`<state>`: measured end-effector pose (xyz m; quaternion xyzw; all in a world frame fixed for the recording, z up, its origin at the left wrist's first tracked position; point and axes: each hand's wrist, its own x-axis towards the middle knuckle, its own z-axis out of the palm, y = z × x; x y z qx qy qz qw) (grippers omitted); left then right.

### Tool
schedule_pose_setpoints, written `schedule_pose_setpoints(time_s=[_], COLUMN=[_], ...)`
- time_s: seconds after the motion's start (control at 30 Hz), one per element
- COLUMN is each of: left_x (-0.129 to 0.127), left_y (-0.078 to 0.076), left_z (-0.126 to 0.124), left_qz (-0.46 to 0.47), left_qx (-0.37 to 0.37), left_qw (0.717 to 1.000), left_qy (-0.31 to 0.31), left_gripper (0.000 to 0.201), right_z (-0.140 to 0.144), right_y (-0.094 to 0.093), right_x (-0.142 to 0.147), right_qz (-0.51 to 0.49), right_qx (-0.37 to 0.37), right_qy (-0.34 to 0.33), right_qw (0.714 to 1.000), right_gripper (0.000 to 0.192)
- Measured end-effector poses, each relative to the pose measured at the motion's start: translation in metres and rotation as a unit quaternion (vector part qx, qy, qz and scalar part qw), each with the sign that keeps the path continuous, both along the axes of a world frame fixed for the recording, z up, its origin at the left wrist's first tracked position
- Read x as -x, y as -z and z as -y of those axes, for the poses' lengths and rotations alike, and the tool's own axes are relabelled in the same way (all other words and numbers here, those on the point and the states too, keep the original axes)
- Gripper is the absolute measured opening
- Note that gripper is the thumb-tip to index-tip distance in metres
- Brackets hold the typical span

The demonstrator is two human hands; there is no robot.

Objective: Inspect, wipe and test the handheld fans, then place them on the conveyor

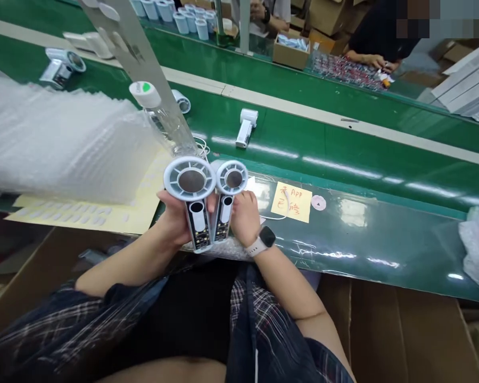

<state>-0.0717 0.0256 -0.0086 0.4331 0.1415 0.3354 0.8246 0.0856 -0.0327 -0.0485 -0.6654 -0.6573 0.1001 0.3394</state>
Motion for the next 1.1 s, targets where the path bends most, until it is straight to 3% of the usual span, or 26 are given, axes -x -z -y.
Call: schedule_pose_setpoints(time_s=[0.13, 0.23, 0.3, 0.43, 0.5, 0.67, 0.8, 0.97, 1.03, 1.1], left_x=[0.018, 0.007, -0.006, -0.025, -0.026, -0.025, -0.027, -0.028, -0.029, -0.032], left_y=[0.014, 0.01, 0.006, 0.004, 0.007, 0.011, 0.01, 0.016, 0.02, 0.024], left_z=[-0.005, 0.004, 0.015, 0.032, 0.035, 0.036, 0.04, 0.04, 0.037, 0.035], left_qz=[-0.05, -0.047, -0.033, -0.034, -0.057, -0.066, -0.048, -0.033, -0.01, 0.02], left_qx=[0.041, 0.09, 0.114, 0.118, 0.104, 0.091, 0.09, 0.148, 0.192, 0.219], left_qw=[0.996, 0.983, 0.966, 0.951, 0.951, 0.957, 0.963, 0.953, 0.939, 0.923], left_qy=[0.058, 0.155, 0.23, 0.285, 0.285, 0.266, 0.249, 0.261, 0.287, 0.314], left_gripper=[0.09, 0.09, 0.092, 0.096, 0.098, 0.099, 0.097, 0.096, 0.093, 0.09], right_z=[0.028, 0.052, 0.063, 0.078, 0.086, 0.091, 0.082, 0.079, 0.079, 0.076], right_y=[-0.04, -0.067, -0.071, -0.058, -0.055, -0.059, -0.061, -0.066, -0.071, -0.078], right_x=[-0.034, -0.046, -0.045, -0.045, -0.049, -0.04, -0.025, -0.06, -0.083, -0.1], right_qz=[-0.059, -0.117, -0.204, -0.455, -0.513, -0.576, -0.522, -0.283, -0.229, -0.272], right_qx=[-0.079, -0.153, -0.165, -0.044, 0.024, 0.054, 0.015, -0.001, -0.014, -0.009], right_qy=[0.056, 0.067, 0.045, -0.003, -0.025, -0.019, 0.061, 0.11, 0.158, 0.131], right_qw=[0.994, 0.979, 0.964, 0.889, 0.858, 0.815, 0.851, 0.953, 0.96, 0.953], right_gripper=[0.03, 0.023, 0.016, 0.056, 0.071, 0.062, 0.057, 0.073, 0.072, 0.067])
